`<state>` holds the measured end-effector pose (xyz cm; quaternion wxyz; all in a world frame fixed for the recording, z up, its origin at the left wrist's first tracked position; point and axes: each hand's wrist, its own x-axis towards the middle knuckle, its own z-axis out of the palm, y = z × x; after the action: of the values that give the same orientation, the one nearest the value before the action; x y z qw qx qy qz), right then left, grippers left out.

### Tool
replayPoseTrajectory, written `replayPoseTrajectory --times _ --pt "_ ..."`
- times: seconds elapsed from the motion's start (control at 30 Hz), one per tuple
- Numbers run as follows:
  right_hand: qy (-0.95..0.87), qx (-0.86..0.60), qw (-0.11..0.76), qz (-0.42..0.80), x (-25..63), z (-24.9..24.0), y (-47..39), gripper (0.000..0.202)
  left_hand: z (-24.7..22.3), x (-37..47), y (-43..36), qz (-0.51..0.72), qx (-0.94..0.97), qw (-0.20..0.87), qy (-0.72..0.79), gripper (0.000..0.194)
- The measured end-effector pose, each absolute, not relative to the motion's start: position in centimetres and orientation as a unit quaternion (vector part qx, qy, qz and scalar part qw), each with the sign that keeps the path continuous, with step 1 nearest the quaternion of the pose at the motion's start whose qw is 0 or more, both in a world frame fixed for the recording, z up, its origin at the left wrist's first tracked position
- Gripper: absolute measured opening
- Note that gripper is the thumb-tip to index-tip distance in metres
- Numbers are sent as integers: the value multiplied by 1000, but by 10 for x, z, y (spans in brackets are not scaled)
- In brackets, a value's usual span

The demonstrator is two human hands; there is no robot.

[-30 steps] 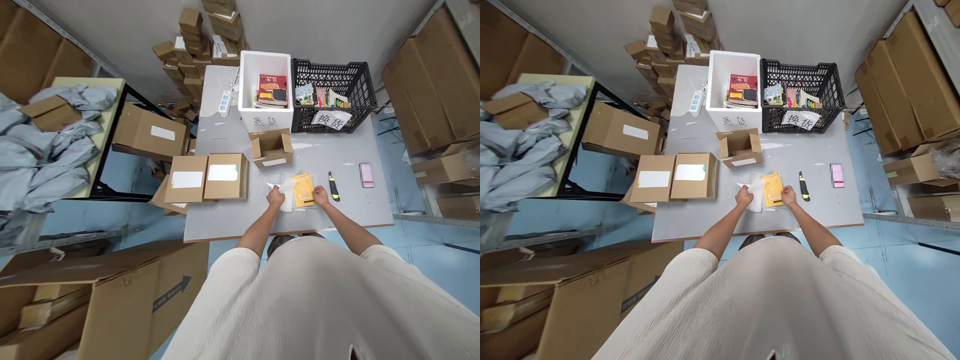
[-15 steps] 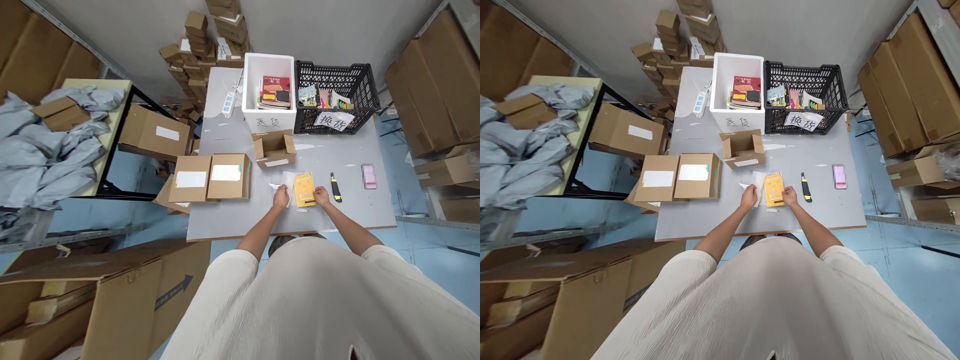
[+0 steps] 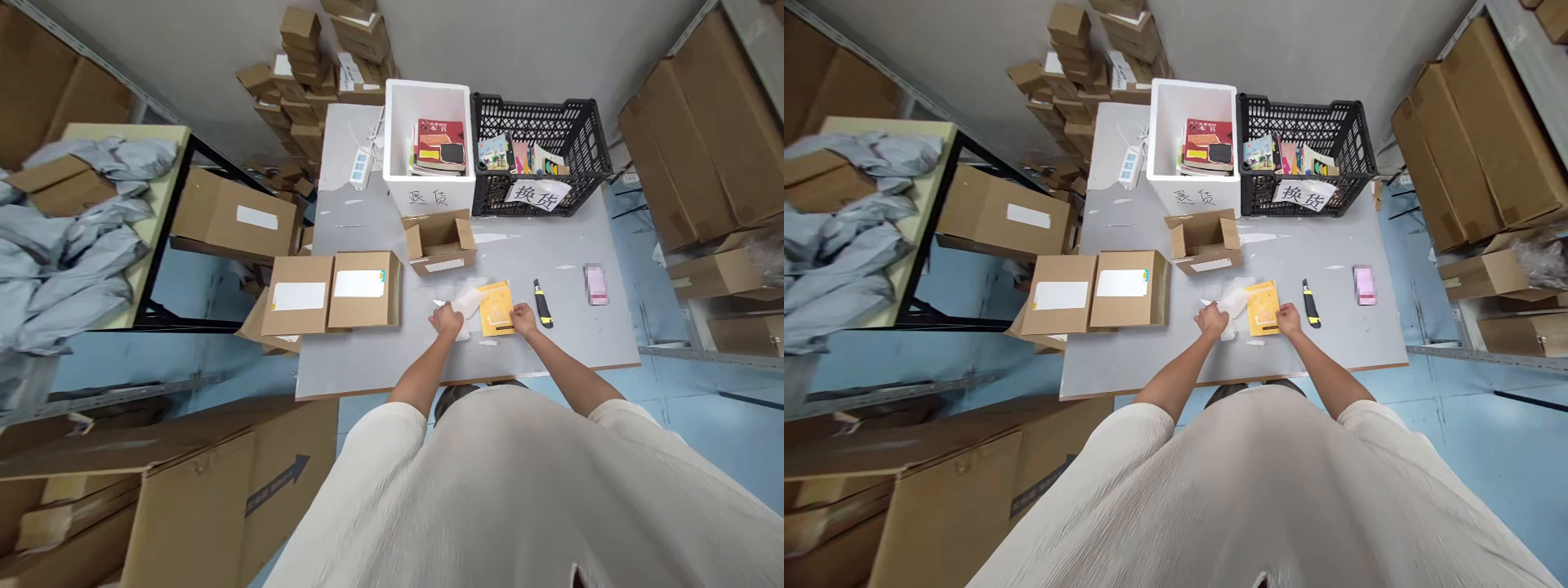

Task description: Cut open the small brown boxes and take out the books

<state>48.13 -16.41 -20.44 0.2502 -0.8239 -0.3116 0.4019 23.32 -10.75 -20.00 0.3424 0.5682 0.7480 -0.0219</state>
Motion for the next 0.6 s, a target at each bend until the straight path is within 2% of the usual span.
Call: replayPoseTrajectory --times 0.13,0.27,0.33,0.4,0.5,0.6 --pt "-271 -840 252 396 488 -208 -165 22 -195 206 -102 5 542 318 778 39" --pt "-317 -858 217 340 484 -204 -167 33 -189 186 -102 37 519 325 790 28" --pt "-373 -846 219 312 476 -201 -166 37 -186 182 -103 64 506 372 776 19" --pt "-404 -816 228 344 464 -197 -163 37 -183 182 -105 120 480 446 746 15" --pt "-381 -768 236 457 443 -194 -154 39 -178 185 -108 216 411 586 663 22" --pt "-360 -749 238 503 429 -191 -147 48 -174 190 -110 261 345 687 584 29"
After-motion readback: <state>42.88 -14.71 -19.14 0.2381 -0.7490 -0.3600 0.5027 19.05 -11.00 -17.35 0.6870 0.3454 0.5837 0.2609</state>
